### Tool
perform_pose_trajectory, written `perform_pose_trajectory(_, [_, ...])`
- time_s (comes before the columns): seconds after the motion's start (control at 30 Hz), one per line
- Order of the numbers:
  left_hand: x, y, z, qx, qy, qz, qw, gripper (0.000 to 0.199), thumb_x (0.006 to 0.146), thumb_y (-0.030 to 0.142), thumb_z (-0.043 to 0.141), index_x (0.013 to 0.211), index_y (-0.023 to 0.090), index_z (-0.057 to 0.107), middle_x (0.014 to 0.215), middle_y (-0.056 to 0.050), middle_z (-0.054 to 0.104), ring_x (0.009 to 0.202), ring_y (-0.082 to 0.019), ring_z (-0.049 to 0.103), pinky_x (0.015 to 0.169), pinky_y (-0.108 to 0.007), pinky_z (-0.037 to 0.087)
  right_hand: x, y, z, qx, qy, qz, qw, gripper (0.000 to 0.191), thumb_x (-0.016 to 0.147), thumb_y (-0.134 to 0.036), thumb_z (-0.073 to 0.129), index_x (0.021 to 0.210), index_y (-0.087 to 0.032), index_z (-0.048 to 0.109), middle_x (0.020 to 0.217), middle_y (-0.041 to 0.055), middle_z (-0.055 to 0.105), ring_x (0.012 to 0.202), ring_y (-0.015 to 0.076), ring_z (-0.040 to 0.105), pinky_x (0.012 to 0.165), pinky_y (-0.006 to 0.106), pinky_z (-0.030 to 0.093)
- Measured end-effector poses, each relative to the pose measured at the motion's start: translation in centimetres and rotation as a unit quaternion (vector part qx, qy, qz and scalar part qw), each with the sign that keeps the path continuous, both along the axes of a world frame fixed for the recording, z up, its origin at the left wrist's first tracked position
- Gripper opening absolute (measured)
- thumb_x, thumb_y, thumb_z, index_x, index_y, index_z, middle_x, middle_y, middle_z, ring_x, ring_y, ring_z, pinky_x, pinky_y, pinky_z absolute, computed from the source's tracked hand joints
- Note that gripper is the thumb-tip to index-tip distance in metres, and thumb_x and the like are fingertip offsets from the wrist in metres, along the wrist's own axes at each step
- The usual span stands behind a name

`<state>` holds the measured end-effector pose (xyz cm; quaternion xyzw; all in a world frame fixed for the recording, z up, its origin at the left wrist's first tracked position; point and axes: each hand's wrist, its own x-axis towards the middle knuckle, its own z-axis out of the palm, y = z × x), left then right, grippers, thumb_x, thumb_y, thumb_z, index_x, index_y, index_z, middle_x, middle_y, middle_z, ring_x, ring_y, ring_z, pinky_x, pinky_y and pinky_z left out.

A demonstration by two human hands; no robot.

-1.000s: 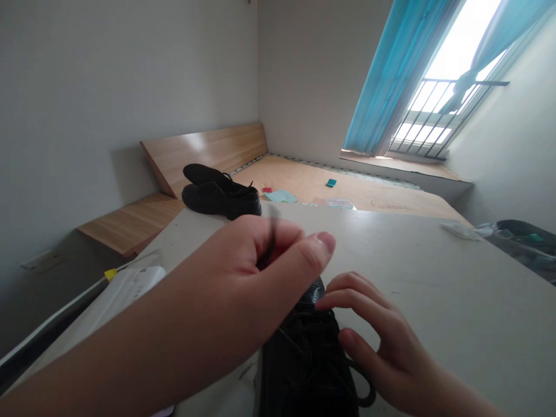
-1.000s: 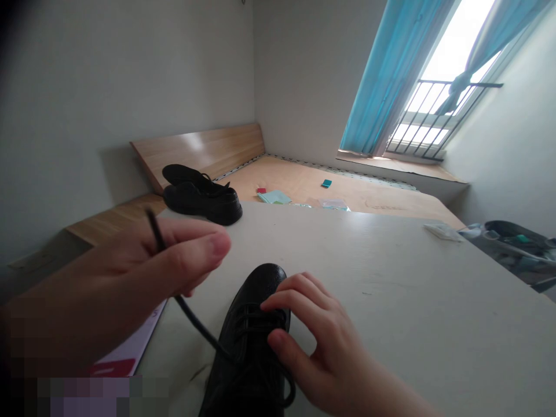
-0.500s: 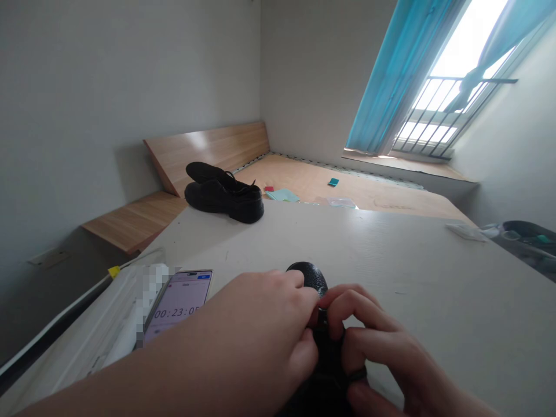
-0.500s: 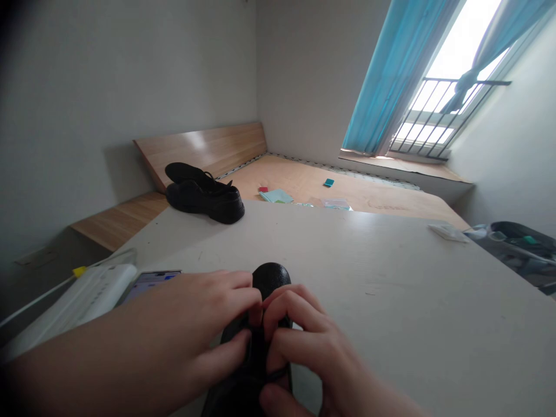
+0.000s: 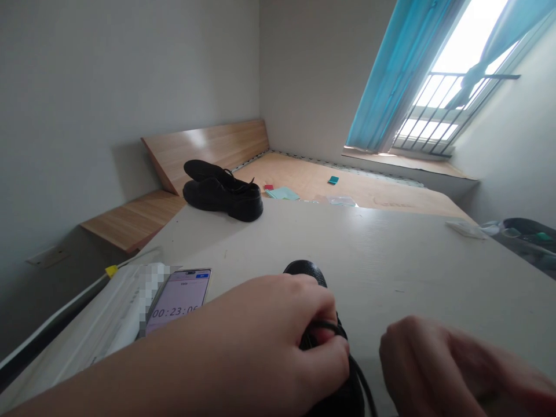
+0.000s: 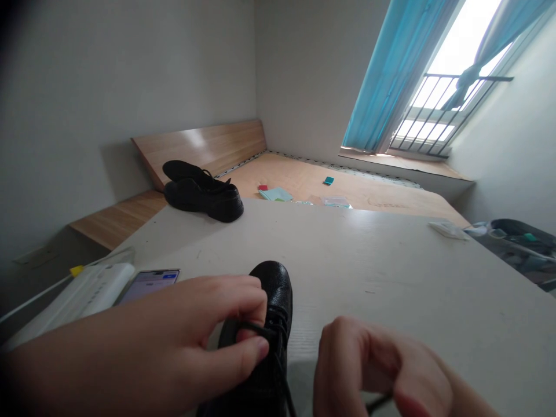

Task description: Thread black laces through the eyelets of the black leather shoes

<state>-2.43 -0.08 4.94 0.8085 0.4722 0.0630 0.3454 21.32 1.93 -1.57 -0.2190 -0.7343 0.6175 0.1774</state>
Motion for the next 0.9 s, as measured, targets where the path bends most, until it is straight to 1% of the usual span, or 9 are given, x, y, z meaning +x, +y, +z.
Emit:
perform_pose_trajectory(0.07, [-0.2,0.0,0.4,-0.020,-0.057,0.035,0.998,0.024,0.086,0.040,0.049,0.070,0.023,0.056,0.063,0.005,0.057,0.055,-0.012,0.050,0.042,-0.023,0.031,-0.5,0.2,-0.3,-0.105,0.054,0.029,0.993,0.073,0.070,-0.090,0.037,0.055,-0.020,0.055,0.044,-0.0007,0.050,0.036,0.0093,0.047,0.042,0.022,0.045])
perform_pose_trajectory(0.13, [-0.5,-0.1,1.0,-0.023,-0.125,0.067,0.990,0.025,0.088,0.042,0.049,0.071,0.024,0.056,0.062,0.006,0.056,0.054,-0.011,0.050,0.043,-0.022,0.033,-1.3,0.0,-0.4,-0.149,0.076,-0.034,0.985,0.056,0.083,-0.072,0.048,0.070,-0.019,0.060,0.053,-0.0021,0.054,0.041,0.0082,0.047,0.047,0.021,0.047])
perform_pose_trajectory(0.17, [-0.7,-0.3,1.5,-0.011,-0.147,0.080,0.986,0.023,0.087,0.040,0.051,0.072,0.024,0.056,0.062,0.006,0.055,0.055,-0.011,0.049,0.044,-0.021,0.035,-1.7,-0.2,-0.4,-0.115,0.059,-0.095,0.987,0.044,0.086,-0.062,0.056,0.077,-0.020,0.061,0.059,-0.0020,0.056,0.047,0.0087,0.050,0.052,0.021,0.048])
perform_pose_trajectory(0.23, [-0.8,-0.7,2.5,0.044,-0.151,0.096,0.983,0.013,0.085,0.029,0.056,0.073,0.024,0.055,0.062,0.007,0.053,0.057,-0.010,0.048,0.047,-0.021,0.035,-2.4,-0.6,-0.4,0.022,-0.010,-0.185,0.982,0.021,0.086,-0.043,0.065,0.085,-0.022,0.063,0.071,-0.0004,0.060,0.064,0.0116,0.056,0.062,0.022,0.050])
perform_pose_trajectory(0.33, [-0.9,-1.3,3.7,0.171,-0.106,0.080,0.976,0.015,0.079,0.009,0.053,0.076,0.023,0.051,0.069,0.005,0.054,0.063,-0.012,0.048,0.053,-0.023,0.036,-2.8,-1.0,-0.2,0.160,-0.072,-0.193,0.966,0.010,0.091,-0.032,0.059,0.090,-0.024,0.064,0.082,0.0010,0.062,0.076,0.0150,0.057,0.070,0.025,0.050])
perform_pose_trajectory(0.43, [-0.8,-1.3,3.5,0.232,-0.049,0.038,0.971,0.017,0.075,0.007,0.051,0.073,0.023,0.052,0.070,0.005,0.057,0.063,-0.013,0.049,0.054,-0.026,0.033,-2.7,-1.1,0.0,0.181,-0.072,-0.164,0.967,0.010,0.093,-0.029,0.055,0.090,-0.025,0.063,0.090,0.0013,0.062,0.080,0.0151,0.056,0.072,0.025,0.048])
perform_pose_trajectory(0.63, [-0.6,-0.4,1.5,0.123,0.060,-0.083,0.987,0.017,0.076,0.019,0.046,0.062,0.021,0.056,0.059,0.002,0.058,0.053,-0.014,0.050,0.048,-0.029,0.026,-3.1,-0.7,-0.3,0.071,-0.022,-0.139,0.988,0.022,0.095,-0.038,0.055,0.081,-0.021,0.059,0.092,0.0024,0.053,0.085,0.0152,0.050,0.078,0.028,0.042])
perform_pose_trajectory(0.77, [-0.3,-0.5,0.9,0.115,0.093,-0.065,0.987,0.024,0.082,0.024,0.042,0.060,0.020,0.052,0.055,0.002,0.057,0.048,-0.014,0.048,0.045,-0.030,0.020,-3.2,-0.8,-1.0,-0.040,0.021,-0.167,0.985,0.028,0.094,-0.044,0.055,0.080,-0.020,0.057,0.091,0.0025,0.048,0.087,0.0164,0.045,0.078,0.029,0.038])
perform_pose_trajectory(0.9, [-0.2,-0.2,-0.1,0.161,0.078,-0.068,0.981,0.020,0.089,0.024,0.041,0.078,0.023,0.057,0.070,0.003,0.063,0.057,-0.016,0.055,0.048,-0.031,0.025,-2.6,-0.8,-0.7,-0.145,0.140,-0.159,0.967,0.032,0.092,-0.049,0.053,0.076,-0.022,0.056,0.090,0.0029,0.047,0.093,0.0191,0.045,0.086,0.032,0.038])
